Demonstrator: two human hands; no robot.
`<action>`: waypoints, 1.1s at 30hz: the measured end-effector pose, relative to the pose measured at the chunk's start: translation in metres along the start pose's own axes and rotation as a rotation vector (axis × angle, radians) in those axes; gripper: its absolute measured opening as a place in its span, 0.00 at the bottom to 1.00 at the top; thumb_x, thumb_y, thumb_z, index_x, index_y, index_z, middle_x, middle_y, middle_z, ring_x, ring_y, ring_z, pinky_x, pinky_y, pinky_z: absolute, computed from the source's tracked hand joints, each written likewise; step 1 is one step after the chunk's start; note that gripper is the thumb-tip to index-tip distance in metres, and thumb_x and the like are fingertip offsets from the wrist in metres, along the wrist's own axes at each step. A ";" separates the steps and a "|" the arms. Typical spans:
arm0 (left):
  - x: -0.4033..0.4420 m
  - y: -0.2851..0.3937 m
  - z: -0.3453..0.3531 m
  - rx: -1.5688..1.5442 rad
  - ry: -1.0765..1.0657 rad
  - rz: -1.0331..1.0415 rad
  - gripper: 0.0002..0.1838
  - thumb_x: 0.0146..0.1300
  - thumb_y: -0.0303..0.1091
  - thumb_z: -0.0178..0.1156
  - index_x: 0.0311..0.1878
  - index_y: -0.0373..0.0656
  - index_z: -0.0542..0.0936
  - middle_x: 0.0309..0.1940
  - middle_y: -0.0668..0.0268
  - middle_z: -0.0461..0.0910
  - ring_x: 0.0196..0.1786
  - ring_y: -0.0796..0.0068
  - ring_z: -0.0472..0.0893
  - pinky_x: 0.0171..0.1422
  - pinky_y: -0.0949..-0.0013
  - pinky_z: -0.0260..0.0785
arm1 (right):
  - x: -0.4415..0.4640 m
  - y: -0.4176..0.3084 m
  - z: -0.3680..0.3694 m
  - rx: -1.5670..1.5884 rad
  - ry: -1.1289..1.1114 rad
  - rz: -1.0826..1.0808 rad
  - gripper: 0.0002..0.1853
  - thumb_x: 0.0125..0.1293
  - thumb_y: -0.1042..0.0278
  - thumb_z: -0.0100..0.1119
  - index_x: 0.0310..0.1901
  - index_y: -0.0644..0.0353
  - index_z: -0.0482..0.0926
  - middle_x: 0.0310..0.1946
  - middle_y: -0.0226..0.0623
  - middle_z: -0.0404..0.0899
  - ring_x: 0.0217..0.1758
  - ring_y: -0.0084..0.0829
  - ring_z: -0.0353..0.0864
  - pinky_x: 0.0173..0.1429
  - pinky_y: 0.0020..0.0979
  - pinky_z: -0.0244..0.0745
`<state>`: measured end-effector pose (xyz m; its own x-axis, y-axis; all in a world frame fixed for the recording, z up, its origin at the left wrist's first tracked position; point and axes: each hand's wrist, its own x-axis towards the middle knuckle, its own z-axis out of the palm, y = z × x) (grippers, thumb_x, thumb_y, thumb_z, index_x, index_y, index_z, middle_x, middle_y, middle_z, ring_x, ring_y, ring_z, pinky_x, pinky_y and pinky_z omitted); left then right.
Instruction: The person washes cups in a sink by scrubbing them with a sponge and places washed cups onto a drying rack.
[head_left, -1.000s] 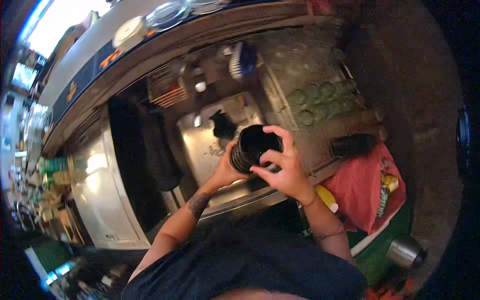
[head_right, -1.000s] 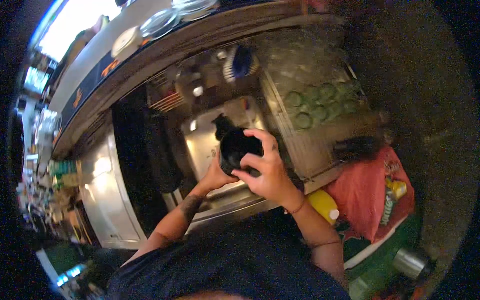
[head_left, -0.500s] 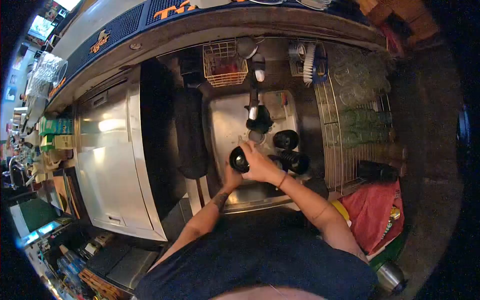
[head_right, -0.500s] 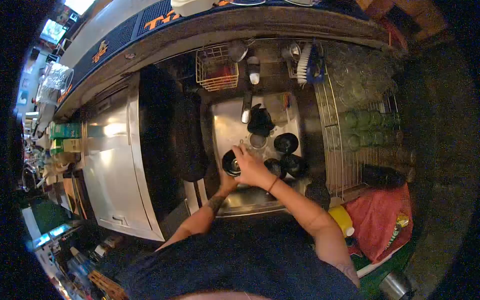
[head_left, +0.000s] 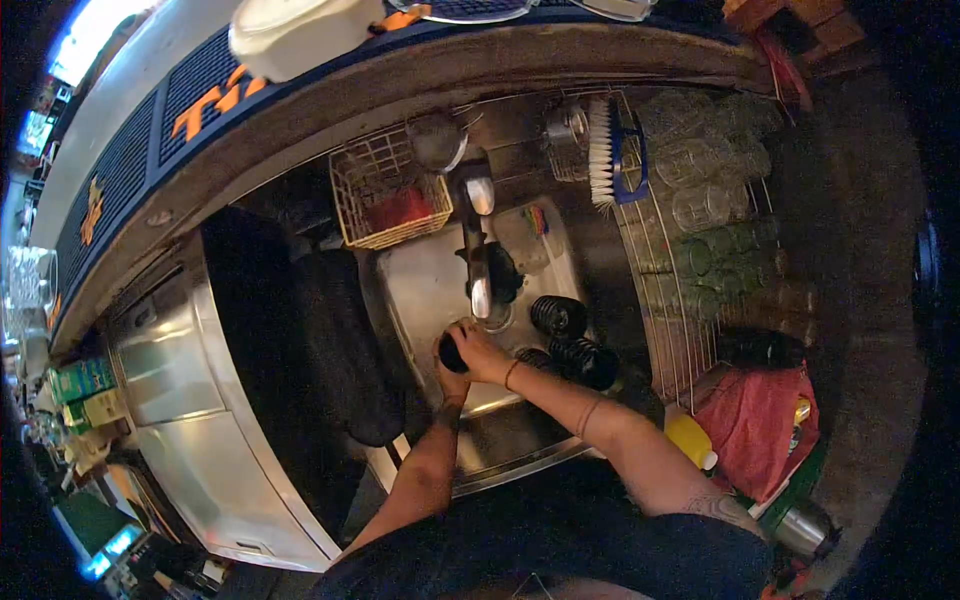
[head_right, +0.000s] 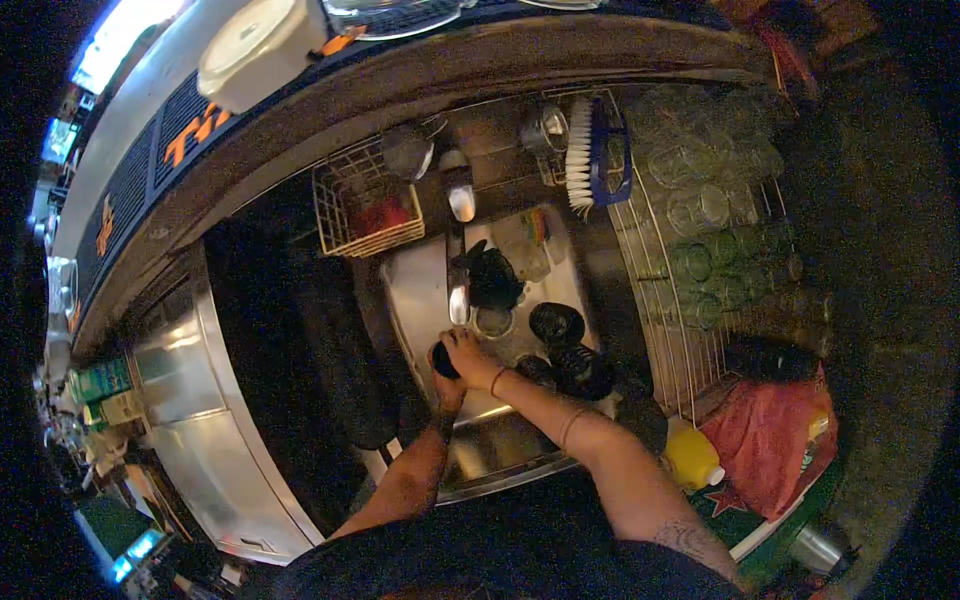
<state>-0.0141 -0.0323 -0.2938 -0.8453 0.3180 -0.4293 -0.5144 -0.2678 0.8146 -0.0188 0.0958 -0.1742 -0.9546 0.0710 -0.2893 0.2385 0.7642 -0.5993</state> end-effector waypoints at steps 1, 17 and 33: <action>-0.001 0.010 0.002 0.300 -0.065 0.100 0.44 0.46 0.30 0.74 0.66 0.41 0.61 0.56 0.59 0.72 0.59 0.63 0.72 0.64 0.61 0.64 | 0.000 0.010 0.003 -0.012 0.029 -0.067 0.43 0.43 0.66 0.73 0.61 0.63 0.60 0.56 0.56 0.64 0.58 0.57 0.67 0.56 0.48 0.70; -0.007 0.118 0.063 1.514 -0.323 0.320 0.50 0.33 0.37 0.78 0.63 0.37 0.63 0.58 0.44 0.63 0.59 0.45 0.64 0.65 0.49 0.57 | 0.041 0.141 -0.131 0.046 -0.227 0.348 0.08 0.55 0.76 0.53 0.31 0.67 0.82 0.30 0.57 0.76 0.33 0.53 0.78 0.35 0.52 0.70; -0.036 0.185 0.086 0.470 0.054 -0.285 0.40 0.50 0.38 0.71 0.62 0.32 0.62 0.47 0.54 0.75 0.47 0.63 0.77 0.51 0.65 0.71 | -0.148 0.016 -0.073 -0.014 -0.206 0.294 0.06 0.53 0.78 0.57 0.27 0.63 0.84 0.26 0.54 0.80 0.29 0.46 0.83 0.35 0.40 0.81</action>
<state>-0.0667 -0.0149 -0.0945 -0.6945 0.2680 -0.6677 -0.6148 0.2610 0.7442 0.1129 0.1441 -0.0864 -0.7891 0.1597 -0.5931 0.4940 0.7388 -0.4584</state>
